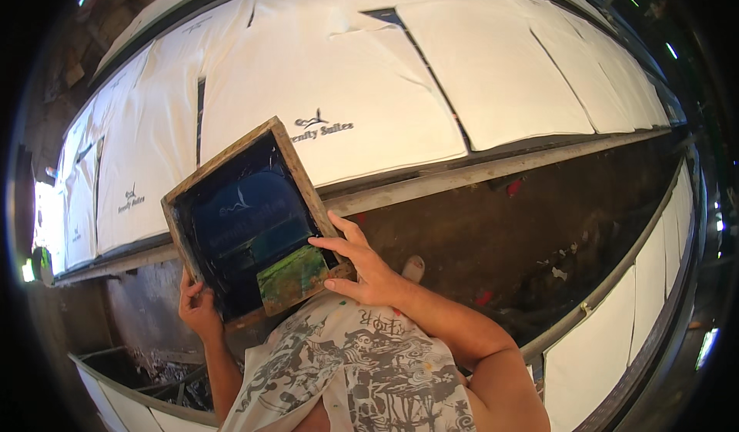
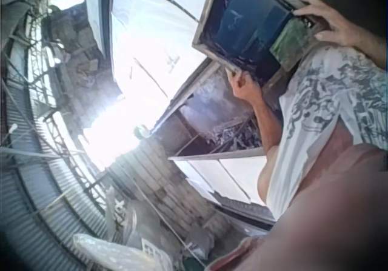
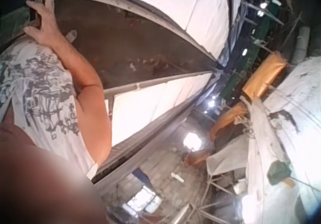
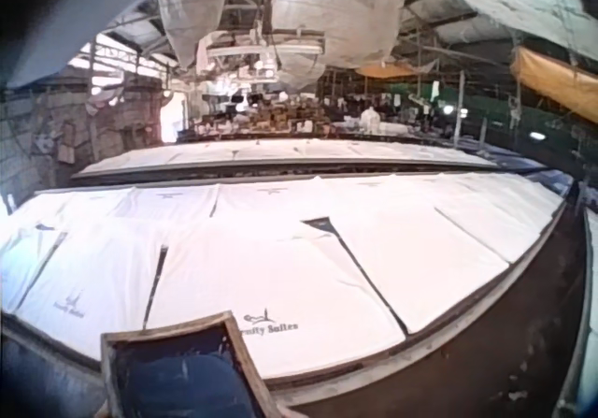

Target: The person uses a squeegee to spread dark ink across a screen-printing frame and presses it onto white polo shirts laid out on a table. The person repeats the process on multiple shirts, lifting the frame to reveal the printed logo and moving to the next shirt.

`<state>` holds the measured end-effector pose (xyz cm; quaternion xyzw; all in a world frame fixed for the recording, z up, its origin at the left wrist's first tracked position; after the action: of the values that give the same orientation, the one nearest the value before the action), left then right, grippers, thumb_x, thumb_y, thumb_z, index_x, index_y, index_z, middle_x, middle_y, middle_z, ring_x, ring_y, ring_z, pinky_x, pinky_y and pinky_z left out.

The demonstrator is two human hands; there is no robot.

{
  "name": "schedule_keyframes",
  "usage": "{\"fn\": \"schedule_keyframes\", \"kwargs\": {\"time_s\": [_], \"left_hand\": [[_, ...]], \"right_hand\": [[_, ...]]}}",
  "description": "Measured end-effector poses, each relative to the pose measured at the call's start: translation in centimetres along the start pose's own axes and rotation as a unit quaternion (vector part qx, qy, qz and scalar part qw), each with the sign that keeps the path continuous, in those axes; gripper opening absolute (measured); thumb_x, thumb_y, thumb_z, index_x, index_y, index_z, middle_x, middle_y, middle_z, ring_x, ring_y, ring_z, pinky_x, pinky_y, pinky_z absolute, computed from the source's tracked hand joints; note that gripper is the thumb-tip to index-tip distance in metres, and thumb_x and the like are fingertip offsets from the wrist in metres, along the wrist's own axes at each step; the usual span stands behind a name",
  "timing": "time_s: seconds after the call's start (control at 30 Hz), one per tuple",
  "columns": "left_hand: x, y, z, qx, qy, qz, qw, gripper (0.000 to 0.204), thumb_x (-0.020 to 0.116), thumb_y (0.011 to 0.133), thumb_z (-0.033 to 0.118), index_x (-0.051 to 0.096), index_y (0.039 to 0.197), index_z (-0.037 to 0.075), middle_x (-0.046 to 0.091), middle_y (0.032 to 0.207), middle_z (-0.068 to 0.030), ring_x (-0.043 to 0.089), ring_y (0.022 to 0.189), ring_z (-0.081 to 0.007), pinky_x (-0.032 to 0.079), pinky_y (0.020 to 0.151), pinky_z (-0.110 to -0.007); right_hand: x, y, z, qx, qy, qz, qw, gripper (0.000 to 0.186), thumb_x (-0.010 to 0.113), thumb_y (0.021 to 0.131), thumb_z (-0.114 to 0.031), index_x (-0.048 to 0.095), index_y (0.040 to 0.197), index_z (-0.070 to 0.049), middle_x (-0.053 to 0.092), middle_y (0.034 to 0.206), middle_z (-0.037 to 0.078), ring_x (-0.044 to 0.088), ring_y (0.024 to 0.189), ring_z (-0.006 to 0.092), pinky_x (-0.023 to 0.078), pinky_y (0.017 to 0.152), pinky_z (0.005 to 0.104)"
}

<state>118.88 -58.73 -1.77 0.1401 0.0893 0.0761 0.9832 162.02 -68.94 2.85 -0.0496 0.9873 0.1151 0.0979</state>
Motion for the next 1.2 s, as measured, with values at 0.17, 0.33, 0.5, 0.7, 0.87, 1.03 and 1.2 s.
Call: {"fn": "schedule_keyframes", "kwargs": {"time_s": [0.17, 0.33, 0.5, 0.7, 0.87, 1.03, 1.2], "left_hand": [[5.5, -0.2, 2.0, 0.010, -0.026, 0.003, 1.000, 0.027, 0.065, 0.091, -0.024, 0.071, 0.108, -0.004, 0.057, 0.172, -0.0307, 0.059, 0.157, -0.0378, 0.050, 0.127, -0.046], [15.0, -2.4, 5.7, 0.037, -0.044, -0.034, 0.998, 0.028, 0.065, 0.091, -0.024, 0.070, 0.109, -0.002, 0.057, 0.172, -0.0302, 0.058, 0.158, -0.0387, 0.048, 0.128, -0.046], [24.2, -5.2, 9.9, 0.015, -0.051, -0.059, 0.997, 0.029, 0.066, 0.091, -0.023, 0.070, 0.110, -0.002, 0.057, 0.172, -0.0302, 0.059, 0.157, -0.0373, 0.047, 0.128, -0.045], [31.3, -7.4, 13.2, 0.003, -0.025, -0.062, 0.998, 0.030, 0.065, 0.090, -0.023, 0.071, 0.111, -0.002, 0.058, 0.173, -0.0274, 0.061, 0.155, -0.0346, 0.048, 0.128, -0.044], [32.0, -6.1, 13.8, -0.026, -0.003, -0.055, 0.998, 0.031, 0.064, 0.091, -0.023, 0.071, 0.113, -0.002, 0.060, 0.171, -0.0267, 0.062, 0.153, -0.0334, 0.053, 0.124, -0.041], [35.2, -4.2, 13.8, -0.048, 0.045, -0.035, 0.997, 0.031, 0.067, 0.091, -0.021, 0.076, 0.115, -0.004, 0.060, 0.171, -0.0275, 0.064, 0.150, -0.0344, 0.054, 0.122, -0.042], [44.7, -4.9, 12.5, -0.006, 0.034, -0.057, 0.998, 0.032, 0.075, 0.087, -0.017, 0.082, 0.114, -0.002, 0.062, 0.166, -0.0304, 0.063, 0.152, -0.0379, 0.051, 0.125, -0.047]], "right_hand": [[-4.9, -1.9, 0.5, -0.006, 0.013, 0.042, 0.999, 0.076, 0.086, 0.100, -0.026, 0.059, 0.171, -0.019, 0.018, 0.190, 0.031, 0.018, 0.176, 0.0506, 0.020, 0.139, 0.0630], [-14.3, -5.9, 0.2, -0.022, -0.012, 0.063, 0.998, 0.073, 0.083, 0.105, -0.034, 0.058, 0.170, -0.014, 0.019, 0.189, 0.030, 0.021, 0.175, 0.0447, 0.020, 0.139, 0.0601], [-24.3, -10.2, 0.4, -0.024, -0.006, 0.085, 0.996, 0.074, 0.085, 0.101, -0.033, 0.060, 0.169, -0.016, 0.023, 0.187, 0.031, 0.019, 0.176, 0.0493, 0.020, 0.140, 0.0631], [-32.3, -13.2, 0.0, -0.022, -0.012, 0.077, 0.997, 0.074, 0.084, 0.101, -0.034, 0.060, 0.169, -0.016, 0.025, 0.186, 0.031, 0.023, 0.174, 0.0500, 0.023, 0.139, 0.0619], [-36.1, -12.1, -0.5, -0.038, 0.005, 0.061, 0.997, 0.072, 0.084, 0.100, -0.029, 0.062, 0.167, -0.016, 0.029, 0.183, 0.031, 0.027, 0.172, 0.0508, 0.026, 0.138, 0.0610], [-39.8, -9.0, 1.7, -0.013, 0.007, 0.048, 0.999, 0.071, 0.085, 0.098, -0.029, 0.065, 0.165, -0.016, 0.033, 0.182, 0.031, 0.032, 0.170, 0.0499, 0.029, 0.138, 0.0580], [-45.9, -9.4, 4.2, 0.048, -0.035, 0.084, 0.995, 0.070, 0.085, 0.099, -0.041, 0.069, 0.160, -0.012, 0.042, 0.177, 0.030, 0.039, 0.167, 0.0463, 0.029, 0.137, 0.0563]]}}
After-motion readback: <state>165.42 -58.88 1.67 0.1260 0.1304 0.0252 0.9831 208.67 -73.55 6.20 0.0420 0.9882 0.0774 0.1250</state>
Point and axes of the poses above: each hand's wrist, its own y-axis towards the middle knuckle, its own x-axis out of the palm, z = x × y, the point moved 6 cm from there along y, towards the middle knuckle
